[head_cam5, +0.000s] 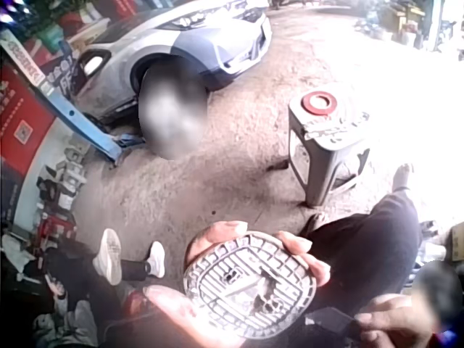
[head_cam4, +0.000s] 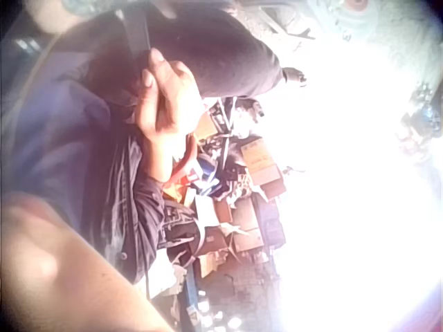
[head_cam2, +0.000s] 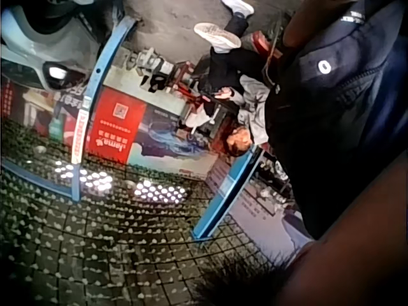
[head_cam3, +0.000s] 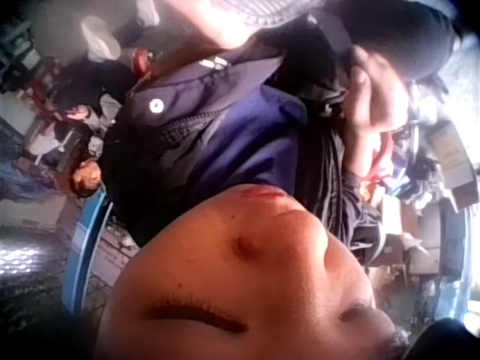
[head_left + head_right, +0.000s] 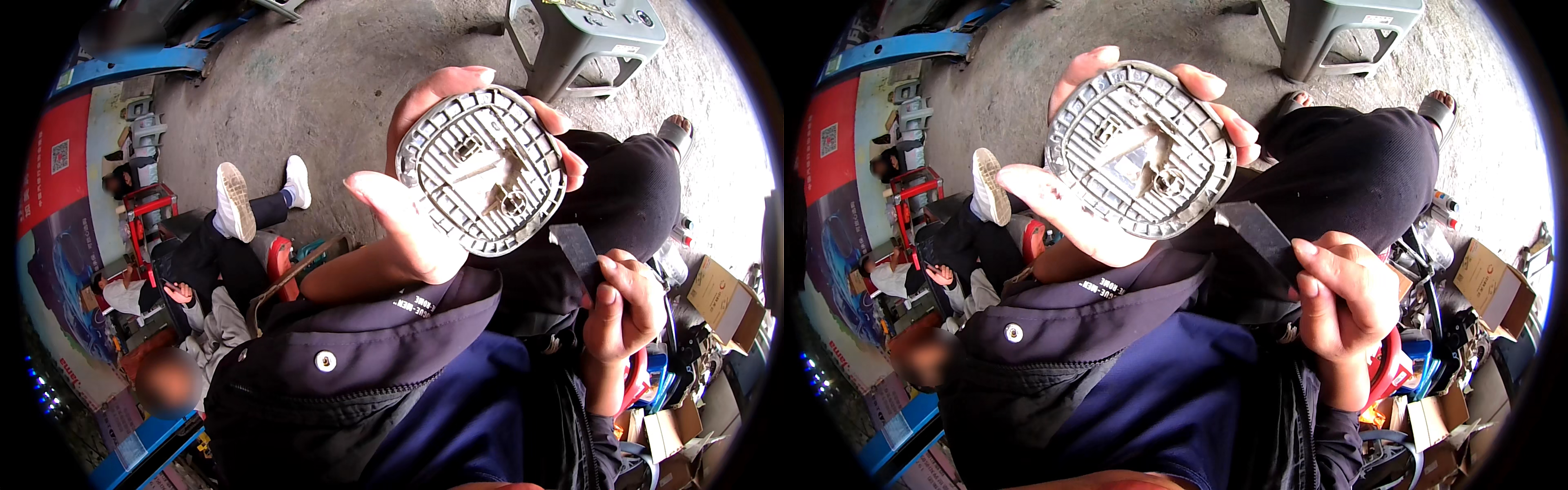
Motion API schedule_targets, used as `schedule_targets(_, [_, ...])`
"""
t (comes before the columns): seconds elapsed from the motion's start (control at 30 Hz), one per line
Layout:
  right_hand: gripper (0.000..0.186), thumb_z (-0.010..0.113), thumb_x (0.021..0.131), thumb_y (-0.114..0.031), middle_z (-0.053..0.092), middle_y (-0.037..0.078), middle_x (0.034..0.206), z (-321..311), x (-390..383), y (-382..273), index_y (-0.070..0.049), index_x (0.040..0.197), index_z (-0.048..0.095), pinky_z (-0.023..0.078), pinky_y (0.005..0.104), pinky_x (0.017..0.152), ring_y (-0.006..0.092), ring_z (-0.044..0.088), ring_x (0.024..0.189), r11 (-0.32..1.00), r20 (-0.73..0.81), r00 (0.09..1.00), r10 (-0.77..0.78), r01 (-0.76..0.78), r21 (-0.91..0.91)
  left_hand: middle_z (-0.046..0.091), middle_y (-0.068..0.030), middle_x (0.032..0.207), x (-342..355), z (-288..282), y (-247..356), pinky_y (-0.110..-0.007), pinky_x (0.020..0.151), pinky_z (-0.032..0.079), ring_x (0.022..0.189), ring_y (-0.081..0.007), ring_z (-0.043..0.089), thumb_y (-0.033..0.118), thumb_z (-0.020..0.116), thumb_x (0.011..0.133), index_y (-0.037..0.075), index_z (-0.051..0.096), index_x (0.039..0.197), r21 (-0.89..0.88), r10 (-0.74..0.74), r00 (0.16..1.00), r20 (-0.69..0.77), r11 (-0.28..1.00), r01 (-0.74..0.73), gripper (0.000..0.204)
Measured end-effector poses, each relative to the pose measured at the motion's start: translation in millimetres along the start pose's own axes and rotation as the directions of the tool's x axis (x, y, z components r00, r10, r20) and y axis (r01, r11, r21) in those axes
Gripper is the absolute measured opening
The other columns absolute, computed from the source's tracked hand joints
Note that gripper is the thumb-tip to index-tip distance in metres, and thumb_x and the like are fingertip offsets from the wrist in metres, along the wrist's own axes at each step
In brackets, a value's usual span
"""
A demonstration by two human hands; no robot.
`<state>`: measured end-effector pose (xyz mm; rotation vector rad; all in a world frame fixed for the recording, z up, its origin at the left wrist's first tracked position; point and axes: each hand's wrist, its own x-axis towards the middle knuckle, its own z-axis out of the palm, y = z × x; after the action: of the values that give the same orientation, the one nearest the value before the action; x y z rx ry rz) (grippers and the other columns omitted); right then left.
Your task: The person holds a circular metal car part and uses a small metal tool to scrape and clean its surface. They then apply red tape around the edge of the part.
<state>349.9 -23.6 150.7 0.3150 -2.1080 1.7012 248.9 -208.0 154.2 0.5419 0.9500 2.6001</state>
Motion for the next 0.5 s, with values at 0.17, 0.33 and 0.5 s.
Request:
schedule_targets(0.17, [0.027, 0.061, 0.075, 0.015, 0.054, 0.007, 0.058, -1.0, 3.3, -7.4, 0.008, 0.1, 0.066, 0.041, 0.0268, 0.047, 0.0171, 0.052, 0.049, 0.995, 0.025, 0.999, 0.025, -0.023, -0.099, 0.045, -0.0323, 0.131, 2.0, -5.8, 1.6, -0.062, 0.087, 0.049, 0.107, -0.052, 0.055, 0.074, 0.049, 0.082, 0.024, 0.029, 0.147, -0.008, -0.018, 0.998, 0.055, 1.0, 0.018, 0.085])
schedule_targets(0.33, [0.03, 0.064, 0.071, 0.014, 0.051, 0.008, 0.057, -0.6, 3.9, -20.1, 0.007, 0.099, 0.066, 0.041, 0.0289, 0.048, 0.0203, 0.051, 0.048, 0.975, 0.044, 0.997, 0.059, -0.048, -0.217, 0.053, -0.0313, 0.119, 1.1, 0.1, -6.1, -0.052, 0.083, 0.056, 0.099, -0.0444, 0.062, 0.079, 0.047, 0.077, 0.008, 0.032, 0.139, -0.084, 0.086, 0.996, 0.014, 0.993, -0.084, 0.095])
schedule_targets(0.5, [0.027, 0.064, 0.072, 0.013, 0.055, 0.009, 0.059, -3.8, 8.8, -8.7, 0.007, 0.098, 0.067, 0.041, 0.0286, 0.048, 0.0192, 0.052, 0.049, 0.992, 0.086, 0.996, 0.018, -0.007, -0.129, 0.056, -0.0304, 0.116, 4.4, -0.3, -3.4, -0.05, 0.08, 0.056, 0.094, -0.0418, 0.065, 0.08, 0.039, 0.081, 0.007, 0.035, 0.136, -0.196, -0.041, 0.999, -0.002, 0.98, 0.04, 0.092])
